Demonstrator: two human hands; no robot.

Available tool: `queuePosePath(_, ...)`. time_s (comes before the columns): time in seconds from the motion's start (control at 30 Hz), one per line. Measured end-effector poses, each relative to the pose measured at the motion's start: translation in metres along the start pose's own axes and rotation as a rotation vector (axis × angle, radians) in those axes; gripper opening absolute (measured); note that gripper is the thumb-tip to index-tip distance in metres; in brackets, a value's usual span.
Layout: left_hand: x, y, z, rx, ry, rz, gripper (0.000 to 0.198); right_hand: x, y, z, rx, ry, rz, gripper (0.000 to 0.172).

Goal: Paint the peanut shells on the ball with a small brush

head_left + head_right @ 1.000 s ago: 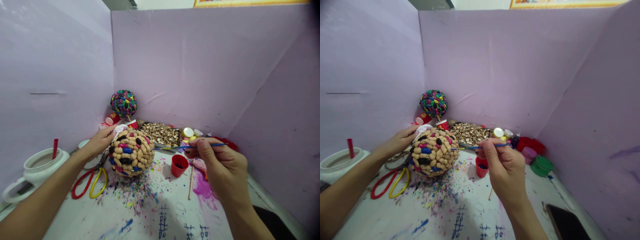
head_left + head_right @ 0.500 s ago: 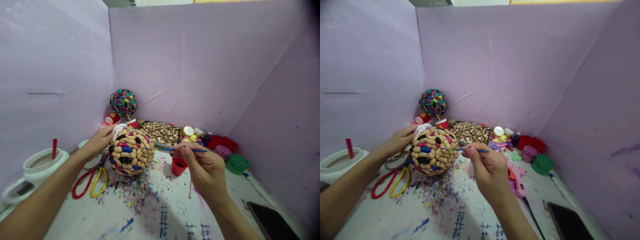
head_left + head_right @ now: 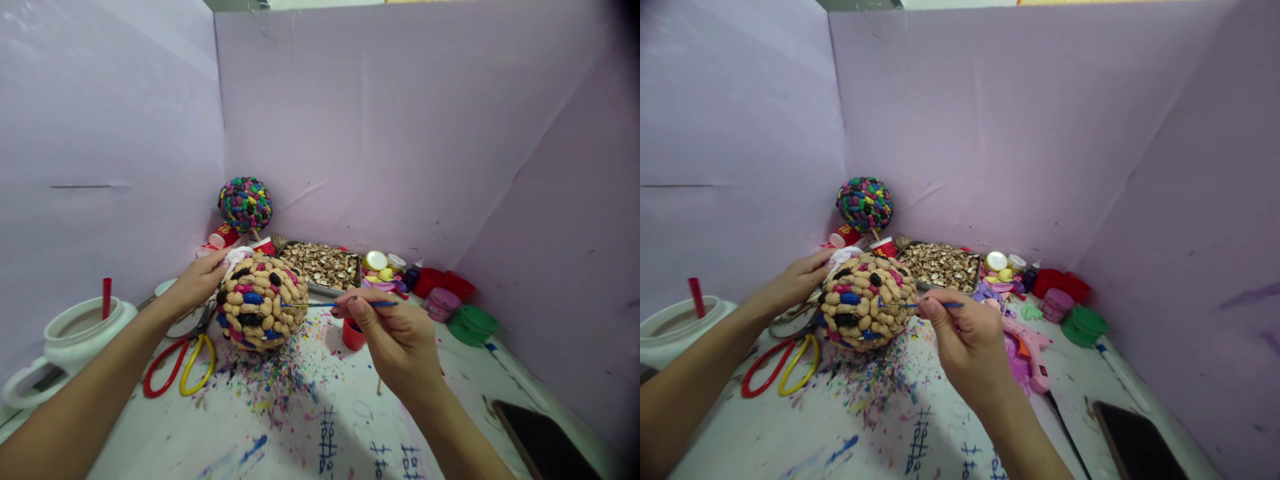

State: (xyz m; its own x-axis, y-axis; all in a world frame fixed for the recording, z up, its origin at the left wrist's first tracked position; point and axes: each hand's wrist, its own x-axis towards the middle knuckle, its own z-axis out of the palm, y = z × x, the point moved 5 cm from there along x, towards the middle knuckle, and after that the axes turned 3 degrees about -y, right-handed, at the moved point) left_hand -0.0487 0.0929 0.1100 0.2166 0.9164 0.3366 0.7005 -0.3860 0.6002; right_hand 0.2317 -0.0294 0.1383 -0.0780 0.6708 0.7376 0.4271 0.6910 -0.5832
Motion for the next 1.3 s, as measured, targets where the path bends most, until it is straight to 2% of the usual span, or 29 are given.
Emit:
queuePosePath(0.23,0.001,0.000,0.001,0.011,-0.008,-0.014,0.056,0.002,-0.003,0.001,-0.036,-0.003,-0.014,0.023)
queuePosePath(0.6,0.000,0.005,0.000,0.021,0.018,0.010,0.053,0.000,-0.002,0.003,0.054,0.040,-0.033,0.016)
queuePosePath(0.97,0.000,0.002,0.001,0.011,-0.015,-0.019,0.057,0.001,-0.003,0.002,-0.048,0.014,-0.056,0.021)
queuePosePath(1.3,-0.003,0.012,0.000,0.047,-0.028,-0.006,0.052,0.000,-0.007,0.003,0.031,0.085,-0.118,0.014)
